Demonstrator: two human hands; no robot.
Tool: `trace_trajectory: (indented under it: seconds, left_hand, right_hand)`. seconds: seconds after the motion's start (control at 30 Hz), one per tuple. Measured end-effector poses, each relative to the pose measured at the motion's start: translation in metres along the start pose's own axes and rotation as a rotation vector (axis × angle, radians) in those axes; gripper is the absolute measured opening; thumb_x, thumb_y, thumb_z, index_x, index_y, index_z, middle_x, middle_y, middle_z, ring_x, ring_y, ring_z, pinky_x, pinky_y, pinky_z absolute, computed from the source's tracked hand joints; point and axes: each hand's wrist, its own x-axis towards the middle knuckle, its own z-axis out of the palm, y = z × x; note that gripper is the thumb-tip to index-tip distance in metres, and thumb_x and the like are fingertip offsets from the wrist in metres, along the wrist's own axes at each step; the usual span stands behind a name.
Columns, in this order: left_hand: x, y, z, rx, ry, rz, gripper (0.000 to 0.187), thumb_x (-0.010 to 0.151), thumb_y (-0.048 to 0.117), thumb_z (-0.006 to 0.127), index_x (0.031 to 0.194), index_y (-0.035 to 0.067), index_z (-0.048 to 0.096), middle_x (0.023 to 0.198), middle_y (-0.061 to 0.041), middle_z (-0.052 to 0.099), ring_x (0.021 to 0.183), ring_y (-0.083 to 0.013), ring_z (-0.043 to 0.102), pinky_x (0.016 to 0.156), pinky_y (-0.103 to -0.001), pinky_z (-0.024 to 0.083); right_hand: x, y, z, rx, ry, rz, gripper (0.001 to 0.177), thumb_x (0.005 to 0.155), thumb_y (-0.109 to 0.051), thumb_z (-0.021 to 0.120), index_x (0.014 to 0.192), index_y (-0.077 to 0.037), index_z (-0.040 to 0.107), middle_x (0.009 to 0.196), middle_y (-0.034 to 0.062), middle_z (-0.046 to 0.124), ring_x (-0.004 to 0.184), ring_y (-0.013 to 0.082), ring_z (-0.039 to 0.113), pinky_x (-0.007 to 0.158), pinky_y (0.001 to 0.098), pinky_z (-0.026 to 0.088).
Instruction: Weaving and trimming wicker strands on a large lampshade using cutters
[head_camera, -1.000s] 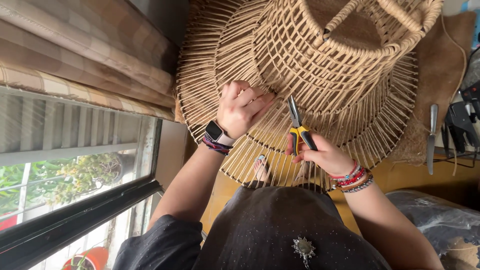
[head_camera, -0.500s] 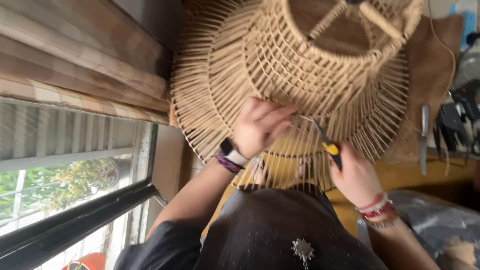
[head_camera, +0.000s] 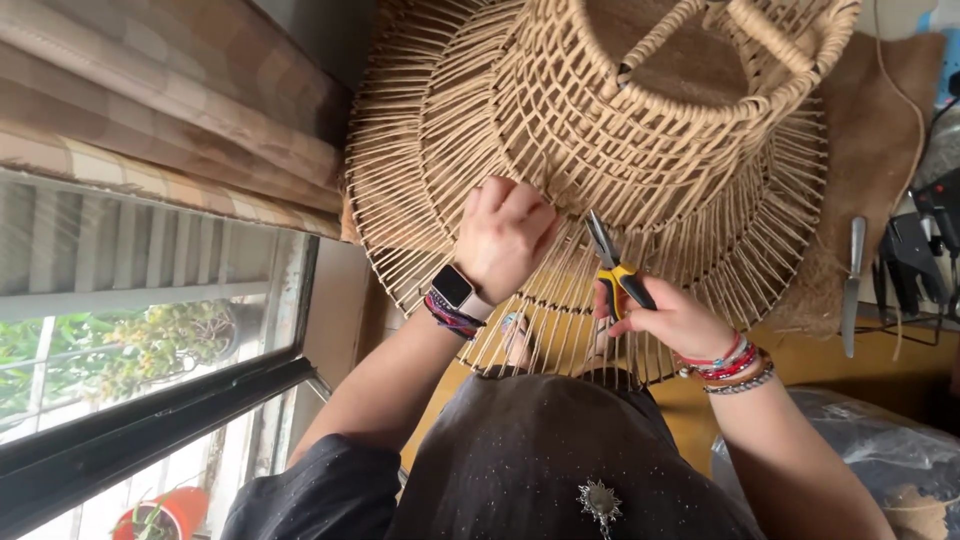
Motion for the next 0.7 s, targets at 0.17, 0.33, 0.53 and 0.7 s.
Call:
trace_trajectory:
  seconds: [0.17,0.33,0.53,0.7]
  left_hand:
    - [0.007,0.01,-0.005,0.079,-0.054,0.106,0.018,0.09,0.025,0.067,0.078,0.016,0.058,0.091,-0.002,0.049,0.097,-0.026,0.048,0.079,-0.038,0.038]
    - [0.012,0.013,-0.002,0.093,-0.045,0.072,0.016,0.088,0.023,0.067,0.077,0.015,0.058,0.092,-0.003,0.05,0.097,-0.0265,0.049,0.079,-0.038,0.037]
    - [0.018,0.018,-0.011,0.122,-0.101,0.026,0.014,0.083,0.023,0.07,0.077,0.016,0.06,0.092,-0.002,0.051,0.096,-0.0261,0.048,0.079,-0.039,0.037]
    - [0.019,0.018,-0.01,0.13,-0.099,0.057,0.015,0.082,0.027,0.075,0.079,0.017,0.064,0.093,-0.002,0.052,0.098,-0.0263,0.048,0.081,-0.04,0.038]
  right_hand:
    - [0.006,0.01,-0.01,-0.003,-0.057,-0.017,0.05,0.078,0.02,0.037,0.12,0.009,0.06,0.122,0.0222,0.061,0.117,0.0334,0.063,0.088,0.0445,0.062]
    - [0.01,0.013,-0.016,-0.024,-0.04,-0.043,0.052,0.077,0.022,0.035,0.122,0.008,0.058,0.12,0.0189,0.06,0.115,0.0293,0.061,0.086,0.0432,0.063]
    - [0.014,0.014,-0.017,-0.042,-0.049,-0.042,0.052,0.078,0.022,0.034,0.123,0.009,0.056,0.12,0.0199,0.06,0.115,0.0309,0.063,0.086,0.0426,0.063]
    - [0.021,0.039,-0.021,-0.219,-0.017,-0.082,0.049,0.082,0.019,0.035,0.125,0.007,0.056,0.111,0.0209,0.061,0.107,0.0274,0.065,0.078,0.0382,0.066]
